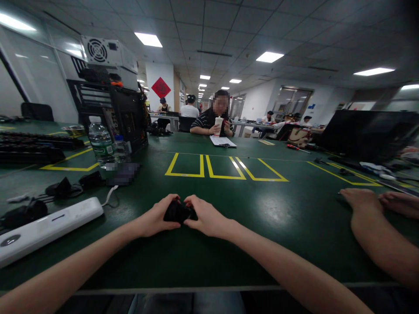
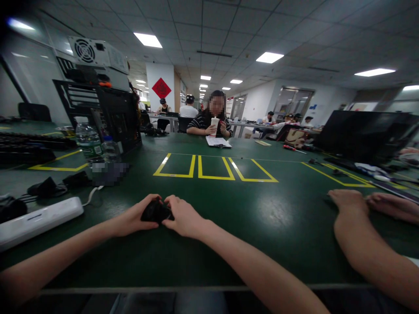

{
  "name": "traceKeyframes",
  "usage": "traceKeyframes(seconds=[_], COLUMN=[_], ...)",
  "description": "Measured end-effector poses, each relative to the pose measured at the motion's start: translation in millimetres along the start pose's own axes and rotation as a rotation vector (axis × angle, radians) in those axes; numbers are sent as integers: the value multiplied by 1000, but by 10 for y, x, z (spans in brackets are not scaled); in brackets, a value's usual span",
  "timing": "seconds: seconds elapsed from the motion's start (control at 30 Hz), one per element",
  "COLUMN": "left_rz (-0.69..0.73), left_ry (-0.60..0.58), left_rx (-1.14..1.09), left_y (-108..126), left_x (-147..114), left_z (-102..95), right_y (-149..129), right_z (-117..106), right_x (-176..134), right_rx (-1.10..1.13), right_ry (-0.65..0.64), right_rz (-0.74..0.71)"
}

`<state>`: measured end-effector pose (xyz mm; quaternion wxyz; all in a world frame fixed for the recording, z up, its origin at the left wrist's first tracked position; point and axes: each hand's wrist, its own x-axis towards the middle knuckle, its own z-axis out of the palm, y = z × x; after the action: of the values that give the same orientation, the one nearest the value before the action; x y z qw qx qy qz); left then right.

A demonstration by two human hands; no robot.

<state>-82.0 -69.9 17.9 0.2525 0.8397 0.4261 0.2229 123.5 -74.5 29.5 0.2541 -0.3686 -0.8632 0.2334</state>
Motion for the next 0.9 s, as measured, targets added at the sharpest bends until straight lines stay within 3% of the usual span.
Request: traceKeyframes(seconds=[0.13, 0.2, 0.3, 0.47, 0.6, 0.73, 0.9], left_rz=[-124, -199, -270, -258, -242, -230, -244], left_ry=[72, 148, 158, 224, 219, 227, 218], left_rx=[31, 61, 137, 254, 277, 317, 301], left_y=[-156, -261, -469, -865, -1028, -1037, -981], left_x=[-555, -772, -1053, -1413, -1525, -1516, -1488], left_z=[-205, -294, -436, -622, -658, -666, -678], right_y=[-382, -522, -684, -891, -973, -1004, -1000], right_z=[378, 595, 913, 1294, 1398, 1411, 1420], right_x=[277, 446, 664, 833, 867, 908, 934], right_rx=[148, 237, 325, 363, 421, 467, 570], right_ry=[-17, 9, 41, 87, 108, 79, 3], right_rz=[-77, -64, -34, -79, -54, -13, 192])
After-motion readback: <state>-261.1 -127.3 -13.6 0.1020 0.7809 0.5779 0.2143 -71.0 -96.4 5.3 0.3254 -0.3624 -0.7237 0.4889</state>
